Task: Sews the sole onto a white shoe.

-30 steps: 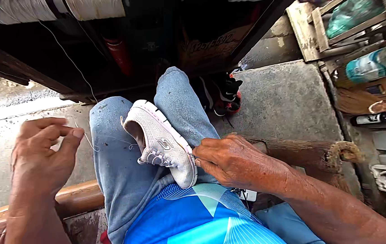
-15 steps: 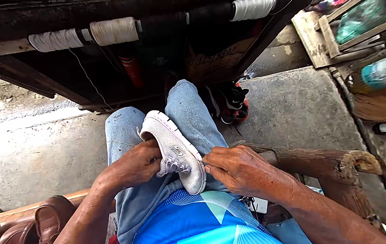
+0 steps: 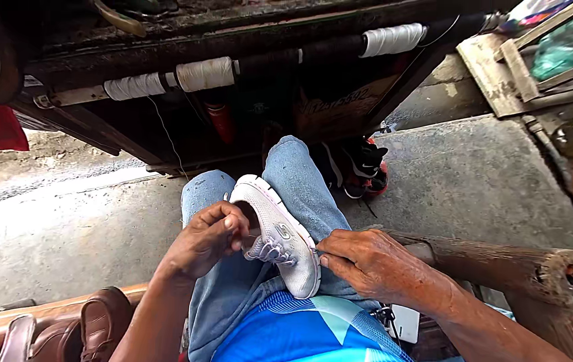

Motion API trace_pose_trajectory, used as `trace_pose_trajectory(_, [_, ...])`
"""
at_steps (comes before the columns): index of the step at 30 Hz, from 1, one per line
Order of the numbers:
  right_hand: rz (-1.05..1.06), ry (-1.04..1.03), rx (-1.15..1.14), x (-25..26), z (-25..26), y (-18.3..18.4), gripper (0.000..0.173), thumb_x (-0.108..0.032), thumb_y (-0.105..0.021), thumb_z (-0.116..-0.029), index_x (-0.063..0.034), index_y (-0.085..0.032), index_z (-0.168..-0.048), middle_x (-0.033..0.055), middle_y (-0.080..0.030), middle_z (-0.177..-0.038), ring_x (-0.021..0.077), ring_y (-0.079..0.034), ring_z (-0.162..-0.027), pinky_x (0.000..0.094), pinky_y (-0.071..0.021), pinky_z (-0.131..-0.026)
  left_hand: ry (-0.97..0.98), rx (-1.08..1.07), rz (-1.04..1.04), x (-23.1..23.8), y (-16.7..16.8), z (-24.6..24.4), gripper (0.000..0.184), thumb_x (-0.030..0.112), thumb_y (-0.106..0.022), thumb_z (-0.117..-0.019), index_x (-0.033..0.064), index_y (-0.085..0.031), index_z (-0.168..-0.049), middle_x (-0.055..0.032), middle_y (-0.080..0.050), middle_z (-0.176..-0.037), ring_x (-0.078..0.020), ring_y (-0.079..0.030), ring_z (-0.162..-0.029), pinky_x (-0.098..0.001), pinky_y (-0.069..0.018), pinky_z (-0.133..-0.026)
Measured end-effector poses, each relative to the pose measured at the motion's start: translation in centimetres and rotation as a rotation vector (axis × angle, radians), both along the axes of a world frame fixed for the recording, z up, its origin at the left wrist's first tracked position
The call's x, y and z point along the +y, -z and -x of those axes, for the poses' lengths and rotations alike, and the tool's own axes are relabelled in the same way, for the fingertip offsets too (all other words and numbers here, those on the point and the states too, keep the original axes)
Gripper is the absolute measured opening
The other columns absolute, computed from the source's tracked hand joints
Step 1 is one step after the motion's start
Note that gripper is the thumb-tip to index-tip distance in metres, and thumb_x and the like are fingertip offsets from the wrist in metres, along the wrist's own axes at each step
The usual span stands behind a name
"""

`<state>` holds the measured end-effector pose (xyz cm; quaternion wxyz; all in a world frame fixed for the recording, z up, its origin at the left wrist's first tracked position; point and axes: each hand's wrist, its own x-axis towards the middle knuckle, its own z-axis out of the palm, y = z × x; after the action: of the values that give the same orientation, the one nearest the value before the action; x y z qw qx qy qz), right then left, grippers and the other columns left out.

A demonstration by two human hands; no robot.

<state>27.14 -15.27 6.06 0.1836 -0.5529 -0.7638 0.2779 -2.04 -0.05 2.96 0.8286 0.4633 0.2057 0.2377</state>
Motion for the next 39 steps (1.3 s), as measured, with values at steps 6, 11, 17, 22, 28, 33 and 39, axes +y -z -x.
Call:
trace_pose_trajectory(6, [0.019, 0.005, 0.012, 0.0, 0.2, -0.2, 0.030, -0.029, -0.049, -0.1044, -0.0116, -0.073, -0.100, 0.0022, -0.068, -0.084, 0.0148, -0.066, -0.075, 0.0351, -0.0527, -0.064, 0.120, 0.574, -0.892, -0.7, 0.8, -2.8, 0.019, 0.015, -0.058, -0.0960, 0.0101, -0.076, -0.094, 0.0010, -0.073, -0.095, -0.0053, -0.067, -0.098, -0.0330, -0.0533, -0.093])
trace_pose_trajectory(11, [-0.015, -0.005, 0.023, 0.0, 0.5, 0.0, 0.030, -0.027, -0.048, -0.1049, -0.0094, -0.072, -0.100, 0.0041, -0.067, -0.083, 0.0163, -0.065, -0.073, 0.0357, -0.0517, -0.062, 0.355, 0.256, -0.617, 0.7, 1.1, -3.0, 0.016, 0.006, -0.059, -0.0963, 0.0087, -0.074, -0.091, 0.0096, -0.071, -0.086, 0.0056, -0.065, -0.083, -0.0189, -0.0556, -0.078])
trace_pose_trajectory(17, [-0.024, 0.016, 0.050, -0.1, 0.8, 0.3, 0.029, -0.024, -0.049, -0.1045, -0.0080, -0.072, -0.099, 0.0052, -0.067, -0.082, 0.0167, -0.065, -0.073, 0.0347, -0.0521, -0.063, 0.504, 0.422, -0.676, 0.9, 0.1, -4.0, 0.008, 0.012, -0.064, -0.0922, 0.0110, -0.072, -0.094, 0.0096, -0.070, -0.086, 0.0070, -0.063, -0.084, -0.0186, -0.0536, -0.079])
trace_pose_trajectory(22, [-0.024, 0.024, 0.047, -0.3, 0.9, 0.2, 0.028, -0.024, -0.049, -0.1045, -0.0073, -0.071, -0.098, 0.0057, -0.066, -0.081, 0.0172, -0.065, -0.073, 0.0344, -0.0516, -0.062, 0.450, 0.297, -0.631, 0.2, 0.6, -3.8, 0.011, 0.008, -0.065, -0.0920, 0.0094, -0.072, -0.101, 0.0098, -0.072, -0.094, 0.0065, -0.065, -0.091, -0.0185, -0.0552, -0.085])
trace_pose_trajectory(28, [-0.025, 0.007, 0.022, 0.0, 1.2, 0.1, 0.030, -0.024, -0.047, -0.1051, -0.0082, -0.071, -0.098, 0.0049, -0.067, -0.083, 0.0166, -0.066, -0.075, 0.0339, -0.0516, -0.062, 0.392, 0.284, -0.585, -0.3, 1.0, -3.2, 0.013, 0.008, -0.065, -0.0929, 0.0107, -0.072, -0.103, 0.0108, -0.072, -0.096, 0.0058, -0.066, -0.093, -0.0195, -0.0560, -0.087])
trace_pose_trajectory(33, [0.020, -0.024, 0.000, 0.3, 1.1, -0.4, 0.028, -0.025, -0.047, -0.1045, -0.0112, -0.069, -0.094, 0.0005, -0.061, -0.076, 0.0122, -0.060, -0.069, 0.0306, -0.0477, -0.059, 0.411, 0.291, -0.535, -0.5, 1.1, -3.0, 0.012, 0.009, -0.068, -0.0897, 0.0141, -0.073, -0.099, 0.0127, -0.072, -0.092, 0.0060, -0.066, -0.089, -0.0187, -0.0562, -0.083])
trace_pose_trajectory(39, [0.007, 0.024, -0.024, -0.3, 1.7, -0.4, 0.030, -0.026, -0.046, -0.1055, -0.0112, -0.070, -0.096, 0.0000, -0.063, -0.079, 0.0115, -0.061, -0.069, 0.0305, -0.0479, -0.059, 0.414, 0.303, -0.561, -0.6, 1.0, -2.9, 0.012, 0.008, -0.068, -0.0886, 0.0150, -0.073, -0.097, 0.0139, -0.072, -0.090, 0.0073, -0.066, -0.087, -0.0170, -0.0559, -0.081])
